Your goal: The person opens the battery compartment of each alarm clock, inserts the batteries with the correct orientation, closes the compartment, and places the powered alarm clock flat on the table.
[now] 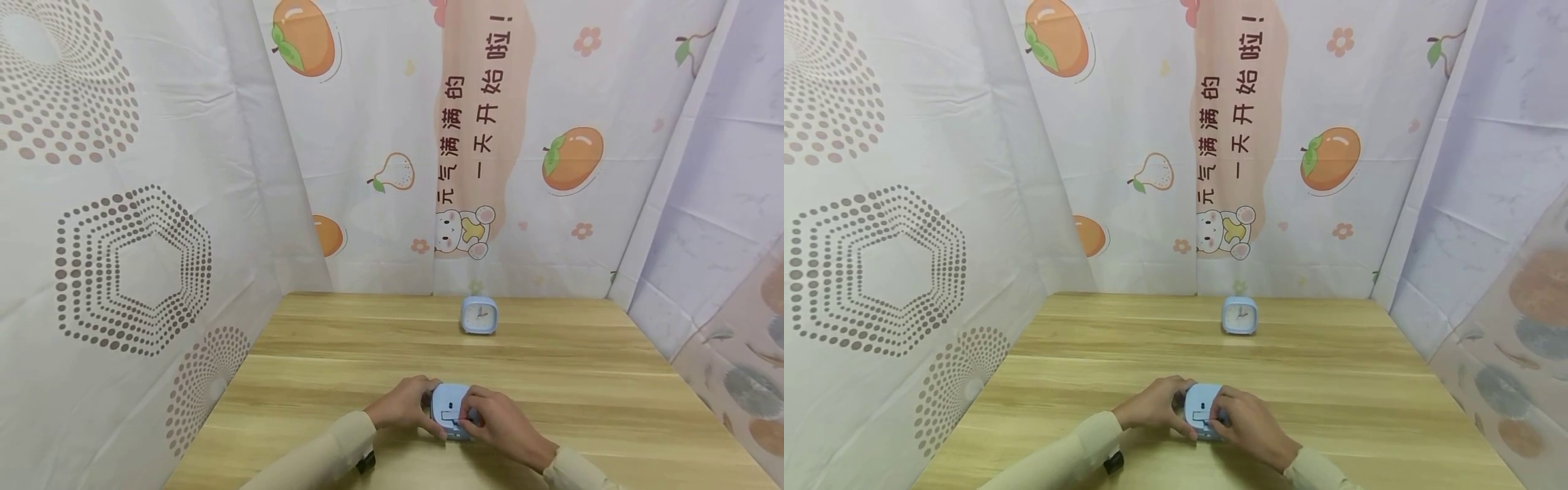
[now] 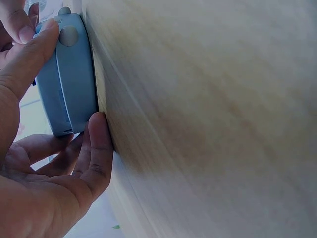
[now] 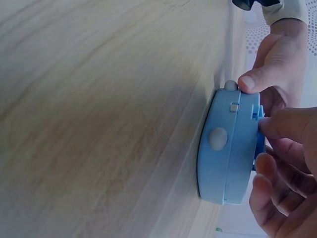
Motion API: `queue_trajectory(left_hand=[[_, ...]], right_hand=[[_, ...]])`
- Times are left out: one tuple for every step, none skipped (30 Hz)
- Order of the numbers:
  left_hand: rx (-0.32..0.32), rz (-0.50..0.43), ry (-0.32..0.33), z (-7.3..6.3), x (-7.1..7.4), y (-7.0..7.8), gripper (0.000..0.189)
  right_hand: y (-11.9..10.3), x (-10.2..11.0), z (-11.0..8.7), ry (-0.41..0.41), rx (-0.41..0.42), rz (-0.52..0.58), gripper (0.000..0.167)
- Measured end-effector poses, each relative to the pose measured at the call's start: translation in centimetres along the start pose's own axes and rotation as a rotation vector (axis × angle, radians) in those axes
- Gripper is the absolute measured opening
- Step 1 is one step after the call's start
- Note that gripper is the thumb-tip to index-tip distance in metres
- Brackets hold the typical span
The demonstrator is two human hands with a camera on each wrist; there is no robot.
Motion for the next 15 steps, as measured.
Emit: queue_trajectory(left_hand=[[0.000, 0.003, 0.000, -0.02, -0.02, -0.02, 0.073], [-0.001, 0.004, 0.001, -0.01, -0.03, -0.05, 0.073], [-0.002, 0.007, 0.002, 0.00, -0.04, -0.08, 0.073], [-0.003, 0.009, 0.002, 0.03, -0.04, -0.10, 0.073], [-0.005, 0.010, 0.003, 0.06, -0.04, -0.11, 0.073], [-0.009, 0.012, 0.005, 0.10, -0.03, -0.11, 0.072], [-0.012, 0.013, 0.005, 0.13, -0.03, -0.12, 0.072], [-0.016, 0.014, 0.006, 0.16, -0.03, -0.10, 0.072], [-0.021, 0.016, 0.005, 0.17, -0.04, -0.09, 0.072], [-0.024, 0.020, 0.003, 0.18, -0.05, -0.07, 0.072], [-0.026, 0.021, 0.002, 0.17, -0.05, -0.02, 0.072], [-0.024, 0.022, 0.000, 0.16, -0.05, 0.01, 0.072], [-0.024, 0.022, -0.002, 0.14, -0.04, 0.06, 0.072], [-0.026, 0.024, -0.003, 0.12, -0.03, 0.13, 0.072], [-0.026, 0.024, -0.004, 0.11, -0.02, 0.19, 0.071]], right_hand=[[-0.03, -0.06, 0.00, -0.004, 0.000, 0.004, 0.016], [-0.08, -0.12, 0.01, -0.006, 0.003, 0.005, 0.015], [-0.12, -0.17, 0.03, -0.007, 0.005, 0.006, 0.015], [-0.15, -0.18, 0.07, -0.008, 0.006, 0.004, 0.015], [-0.17, -0.17, 0.11, -0.006, 0.008, 0.000, 0.015], [-0.17, -0.18, 0.15, -0.003, 0.008, -0.006, 0.016], [-0.15, -0.18, 0.18, 0.000, 0.006, -0.012, 0.017], [-0.14, -0.17, 0.21, 0.004, 0.003, -0.018, 0.018], [-0.10, -0.16, 0.25, 0.006, -0.004, -0.023, 0.019], [-0.09, -0.15, 0.28, 0.009, -0.010, -0.027, 0.020], [-0.10, -0.13, 0.32, 0.011, -0.017, -0.035, 0.020], [-0.12, -0.11, 0.36, 0.012, -0.026, -0.042, 0.021], [-0.16, -0.07, 0.41, 0.012, -0.035, -0.049, 0.020], [-0.22, -0.05, 0.45, 0.012, -0.042, -0.062, 0.020], [-0.31, -0.02, 0.48, 0.014, -0.043, -0.081, 0.020]])
Point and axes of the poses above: each hand's wrist, its own z-axis towards the middle knuckle, its own x-axis out of the back of the hand, y = z × x, the point moved 10 cm from there along z, towards the middle knuckle, and after that the axes turned 6 degrees about y, right-handed, at the moved point
